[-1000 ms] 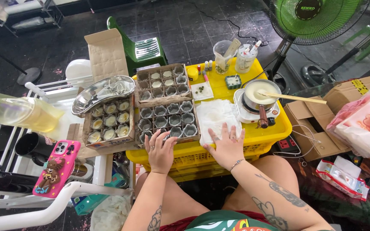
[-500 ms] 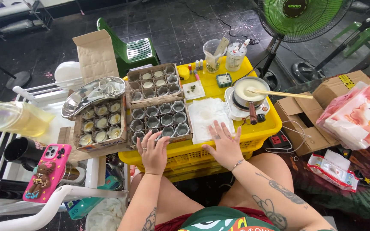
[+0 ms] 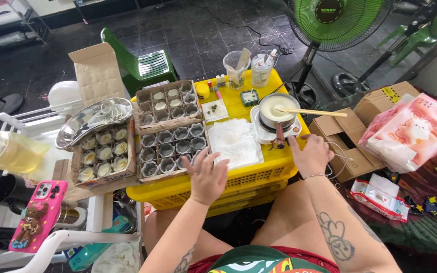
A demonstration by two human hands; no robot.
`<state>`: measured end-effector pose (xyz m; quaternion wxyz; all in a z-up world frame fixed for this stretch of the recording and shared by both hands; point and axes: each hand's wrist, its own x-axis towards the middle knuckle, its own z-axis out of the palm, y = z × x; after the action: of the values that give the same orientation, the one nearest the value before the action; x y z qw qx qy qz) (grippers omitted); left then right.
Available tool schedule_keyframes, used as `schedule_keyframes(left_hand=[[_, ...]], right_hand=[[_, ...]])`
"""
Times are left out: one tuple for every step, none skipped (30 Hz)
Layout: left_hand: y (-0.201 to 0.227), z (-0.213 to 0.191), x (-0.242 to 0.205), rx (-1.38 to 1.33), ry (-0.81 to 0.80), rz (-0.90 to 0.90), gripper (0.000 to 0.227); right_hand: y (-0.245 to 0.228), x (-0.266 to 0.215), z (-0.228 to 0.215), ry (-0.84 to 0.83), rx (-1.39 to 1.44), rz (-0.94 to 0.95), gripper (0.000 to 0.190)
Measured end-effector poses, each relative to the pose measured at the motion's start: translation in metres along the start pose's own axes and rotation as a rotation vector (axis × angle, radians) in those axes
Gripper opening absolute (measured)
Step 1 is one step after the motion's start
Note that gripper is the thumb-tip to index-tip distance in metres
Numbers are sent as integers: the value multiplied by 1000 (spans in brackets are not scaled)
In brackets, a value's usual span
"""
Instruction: Clean and prepare small candle cups by wiping them with a tissue.
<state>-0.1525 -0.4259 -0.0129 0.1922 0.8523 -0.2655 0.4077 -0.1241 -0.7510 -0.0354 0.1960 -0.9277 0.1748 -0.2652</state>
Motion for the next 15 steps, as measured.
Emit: schedule_keyframes(left_hand=[[3,8,1,-3,1,2,16],[6,17,3,21,-47,61,18],[9,25,4,45,-94,120,19],[9,29,3,42,-93,122,19],[10,32,1,72,-146,111,21],[9,37,2,104,-196,99,23],[10,39,1,102,-191,99,23],[9,41,-1,85,-193,61,29],[8,42,-3,67,-195,23,35],[9,43,-4,66,-197,23,35],[9,44,-5,58,-211,12,38],[9,45,-5,53,-220,1,40],[9,46,-3,54,-218,2,40],[9,45,-4,55,-224,-7,42],[9,45,-5,57,-230,-15,44]], right_hand=[[-6,0,-2,3,-2,2,48],[-12,0,-3,-71,-59,16,49],[-18,0,-4,-145,-115,31,51],[-15,-4,0,-143,-118,33,51],[-12,-8,5,-136,-161,37,51],[-11,-8,10,-127,-204,37,53],[-10,-7,10,-122,-206,36,53],[-10,-8,10,-134,-187,51,53],[-11,-8,11,-146,-169,66,52],[-9,-10,14,-147,-169,68,52],[-7,-11,17,-110,-145,58,53],[-5,-10,20,-70,-120,45,53],[-4,-9,21,-67,-119,44,53],[-3,-10,22,-71,-116,53,53],[-2,-11,24,-74,-112,62,53]])
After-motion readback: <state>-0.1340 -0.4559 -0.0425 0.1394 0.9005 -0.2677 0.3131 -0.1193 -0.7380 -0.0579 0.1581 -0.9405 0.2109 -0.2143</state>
